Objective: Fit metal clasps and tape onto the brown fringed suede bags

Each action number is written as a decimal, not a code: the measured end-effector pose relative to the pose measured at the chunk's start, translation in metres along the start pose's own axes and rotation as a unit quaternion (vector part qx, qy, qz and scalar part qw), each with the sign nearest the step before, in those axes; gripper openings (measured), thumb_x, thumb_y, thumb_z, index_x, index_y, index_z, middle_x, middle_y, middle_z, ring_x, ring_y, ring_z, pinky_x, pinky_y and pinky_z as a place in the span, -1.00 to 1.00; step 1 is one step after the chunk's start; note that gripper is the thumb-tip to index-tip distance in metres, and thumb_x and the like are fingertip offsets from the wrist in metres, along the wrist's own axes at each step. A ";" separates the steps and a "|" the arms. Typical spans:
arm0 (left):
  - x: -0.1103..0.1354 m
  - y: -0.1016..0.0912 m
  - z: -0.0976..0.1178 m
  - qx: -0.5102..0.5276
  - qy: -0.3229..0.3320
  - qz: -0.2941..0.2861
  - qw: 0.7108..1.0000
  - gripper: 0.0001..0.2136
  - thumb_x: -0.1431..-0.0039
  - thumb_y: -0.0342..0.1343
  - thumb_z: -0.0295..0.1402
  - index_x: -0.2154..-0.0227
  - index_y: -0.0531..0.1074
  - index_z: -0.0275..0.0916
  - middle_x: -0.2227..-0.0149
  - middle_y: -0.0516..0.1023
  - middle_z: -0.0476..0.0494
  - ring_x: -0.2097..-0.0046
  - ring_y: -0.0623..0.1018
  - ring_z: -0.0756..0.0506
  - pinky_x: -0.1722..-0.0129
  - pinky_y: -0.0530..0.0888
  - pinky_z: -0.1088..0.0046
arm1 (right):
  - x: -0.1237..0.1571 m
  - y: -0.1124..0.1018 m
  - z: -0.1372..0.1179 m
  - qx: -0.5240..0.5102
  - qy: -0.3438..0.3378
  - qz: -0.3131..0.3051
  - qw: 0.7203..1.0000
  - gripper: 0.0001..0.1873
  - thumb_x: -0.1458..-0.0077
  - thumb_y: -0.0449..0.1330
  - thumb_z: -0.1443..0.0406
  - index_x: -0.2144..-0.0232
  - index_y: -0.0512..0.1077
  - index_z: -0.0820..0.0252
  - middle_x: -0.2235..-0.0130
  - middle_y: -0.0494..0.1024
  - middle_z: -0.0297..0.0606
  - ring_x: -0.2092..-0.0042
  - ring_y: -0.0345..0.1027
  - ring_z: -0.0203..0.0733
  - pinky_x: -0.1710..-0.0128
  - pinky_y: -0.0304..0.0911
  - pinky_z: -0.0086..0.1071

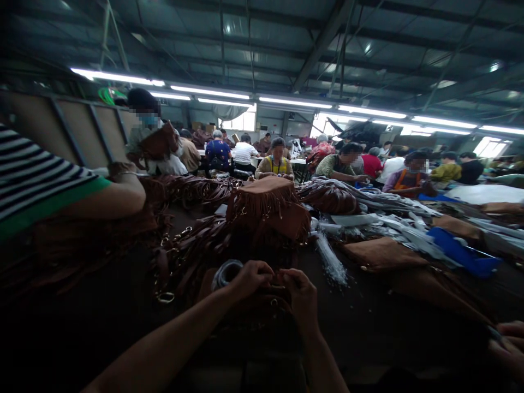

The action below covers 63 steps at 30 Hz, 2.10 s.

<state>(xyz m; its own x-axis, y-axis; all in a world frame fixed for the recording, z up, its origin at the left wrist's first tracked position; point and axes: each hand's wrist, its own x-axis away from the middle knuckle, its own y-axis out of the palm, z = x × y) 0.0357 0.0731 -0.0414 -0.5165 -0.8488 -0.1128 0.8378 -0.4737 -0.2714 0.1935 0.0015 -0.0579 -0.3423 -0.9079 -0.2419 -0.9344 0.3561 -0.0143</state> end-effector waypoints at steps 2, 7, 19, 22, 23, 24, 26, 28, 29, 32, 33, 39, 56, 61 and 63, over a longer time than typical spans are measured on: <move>0.002 0.001 0.000 0.006 0.015 -0.005 1.000 -0.81 0.01 0.11 -0.36 0.40 0.56 -0.35 0.47 0.55 -0.10 0.43 0.49 -0.04 0.42 0.36 0.51 | -0.002 0.001 0.001 0.022 0.006 -0.004 1.000 -0.68 -0.01 0.24 0.05 0.32 0.49 0.16 0.24 0.59 -0.15 0.23 0.47 -0.06 0.21 0.37 -0.23; 0.007 0.004 0.000 0.034 0.020 -0.019 0.999 -0.83 0.05 0.15 -0.39 0.38 0.56 -0.33 0.36 0.60 -0.12 0.31 0.53 -0.08 0.31 0.42 0.47 | -0.003 0.004 0.005 0.065 0.019 -0.020 0.998 -0.65 0.07 0.27 0.02 0.38 0.51 0.19 0.33 0.56 -0.19 0.29 0.41 -0.10 0.31 0.31 -0.31; 0.012 -0.001 0.008 -0.014 0.001 0.012 1.000 -0.82 0.16 0.21 -0.49 0.39 0.45 -0.32 0.40 0.52 -0.03 0.36 0.48 -0.01 0.40 0.36 0.55 | 0.001 0.006 0.004 0.017 0.088 -0.075 0.993 -0.63 0.17 0.35 0.06 0.39 0.45 0.19 0.47 0.44 -0.33 0.43 0.27 -0.24 0.44 0.19 -0.40; 0.012 -0.001 0.010 -0.020 0.006 0.014 1.000 -0.82 0.16 0.22 -0.49 0.40 0.46 -0.32 0.39 0.52 -0.03 0.34 0.47 -0.01 0.38 0.35 0.55 | 0.003 0.007 -0.001 -0.005 0.099 -0.076 0.992 -0.64 0.20 0.37 0.07 0.42 0.43 0.19 0.48 0.43 -0.35 0.43 0.27 -0.25 0.43 0.19 -0.40; 0.012 -0.001 0.009 -0.021 0.006 0.011 1.000 -0.82 0.16 0.22 -0.49 0.39 0.46 -0.32 0.39 0.52 -0.03 0.34 0.47 -0.01 0.38 0.35 0.55 | 0.004 0.007 -0.003 -0.010 0.103 -0.076 0.992 -0.64 0.21 0.37 0.08 0.43 0.42 0.19 0.48 0.42 -0.35 0.44 0.26 -0.26 0.43 0.18 -0.41; 0.011 -0.001 0.008 -0.023 0.006 0.008 1.000 -0.82 0.16 0.22 -0.48 0.39 0.46 -0.32 0.39 0.52 -0.04 0.35 0.47 -0.01 0.38 0.35 0.55 | 0.005 0.007 -0.004 -0.012 0.107 -0.076 0.991 -0.64 0.22 0.37 0.08 0.44 0.42 0.19 0.50 0.42 -0.36 0.45 0.25 -0.27 0.44 0.17 -0.41; 0.010 -0.001 0.006 -0.030 0.005 0.002 1.000 -0.81 0.15 0.23 -0.46 0.38 0.47 -0.32 0.39 0.52 -0.04 0.35 0.47 -0.02 0.38 0.35 0.54 | 0.006 0.008 -0.007 -0.010 0.107 -0.078 0.991 -0.64 0.22 0.37 0.07 0.46 0.42 0.19 0.52 0.40 -0.37 0.47 0.23 -0.28 0.46 0.15 -0.41; 0.009 -0.001 0.003 -0.036 0.007 -0.002 0.999 -0.81 0.14 0.23 -0.44 0.38 0.47 -0.32 0.40 0.52 -0.04 0.35 0.47 -0.02 0.38 0.34 0.54 | 0.007 0.008 -0.008 -0.003 0.102 -0.081 0.992 -0.62 0.22 0.37 0.05 0.47 0.42 0.19 0.53 0.40 -0.38 0.47 0.22 -0.28 0.46 0.15 -0.41; 0.008 -0.001 0.002 -0.036 0.008 -0.004 0.999 -0.81 0.15 0.24 -0.44 0.38 0.47 -0.32 0.40 0.52 -0.04 0.35 0.47 -0.02 0.38 0.35 0.54 | 0.006 0.008 -0.007 0.002 0.098 -0.083 0.992 -0.62 0.22 0.36 0.04 0.46 0.42 0.19 0.53 0.41 -0.38 0.47 0.23 -0.28 0.45 0.15 -0.41; 0.007 -0.001 -0.002 -0.030 0.012 -0.009 0.999 -0.79 0.16 0.24 -0.44 0.37 0.47 -0.31 0.40 0.52 -0.04 0.36 0.47 -0.01 0.39 0.35 0.54 | 0.005 0.007 -0.003 0.020 0.088 -0.087 0.992 -0.60 0.23 0.37 0.03 0.44 0.43 0.19 0.52 0.42 -0.36 0.45 0.25 -0.26 0.44 0.17 -0.40; 0.007 -0.001 -0.003 -0.025 0.012 -0.012 1.000 -0.79 0.16 0.24 -0.44 0.36 0.47 -0.31 0.41 0.52 -0.04 0.37 0.47 -0.01 0.40 0.35 0.55 | 0.004 0.007 -0.001 0.020 0.088 -0.088 0.992 -0.60 0.23 0.37 0.03 0.44 0.43 0.19 0.52 0.42 -0.36 0.45 0.25 -0.26 0.44 0.17 -0.40; 0.007 -0.002 -0.003 -0.028 0.010 -0.016 0.999 -0.79 0.18 0.24 -0.47 0.37 0.48 -0.32 0.40 0.52 -0.04 0.36 0.47 -0.01 0.40 0.34 0.55 | 0.004 0.004 0.009 -0.033 0.127 -0.097 0.987 -0.60 0.23 0.39 0.06 0.40 0.43 0.18 0.52 0.43 -0.40 0.48 0.25 -0.29 0.45 0.16 -0.42; 0.001 0.000 -0.016 -0.019 -0.032 -0.050 0.998 -0.82 0.25 0.26 -0.46 0.50 0.42 -0.34 0.56 0.42 0.05 0.52 0.40 0.04 0.55 0.27 0.59 | 0.004 0.001 -0.001 0.166 -0.030 -0.149 0.974 -0.96 0.07 0.18 0.34 0.48 0.42 0.21 0.47 0.42 -0.37 0.40 0.24 -0.29 0.40 0.15 -0.46; -0.001 0.007 -0.020 0.001 -0.058 -0.082 0.995 -0.77 0.24 0.29 -0.39 0.47 0.41 -0.33 0.55 0.44 0.04 0.52 0.44 0.01 0.53 0.34 0.55 | 0.005 -0.001 0.004 0.168 -0.048 -0.159 0.972 -0.90 0.05 0.21 0.27 0.46 0.41 0.21 0.43 0.45 -0.34 0.35 0.29 -0.25 0.35 0.18 -0.43; 0.001 -0.002 -0.011 -0.031 -0.042 -0.105 0.993 -0.77 0.19 0.27 -0.38 0.41 0.45 -0.32 0.49 0.49 0.00 0.46 0.49 -0.02 0.48 0.38 0.53 | 0.007 -0.001 0.006 0.184 -0.047 -0.158 0.969 -0.87 0.03 0.20 0.25 0.41 0.43 0.20 0.38 0.49 -0.31 0.31 0.33 -0.22 0.30 0.21 -0.41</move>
<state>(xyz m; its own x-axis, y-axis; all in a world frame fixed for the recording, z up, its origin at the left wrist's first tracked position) 0.0310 0.0759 -0.0516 -0.6605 -0.7501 0.0325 0.6989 -0.6301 -0.3385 0.1925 -0.0036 -0.0649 -0.0190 -0.9663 -0.2568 -0.8866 0.1349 -0.4423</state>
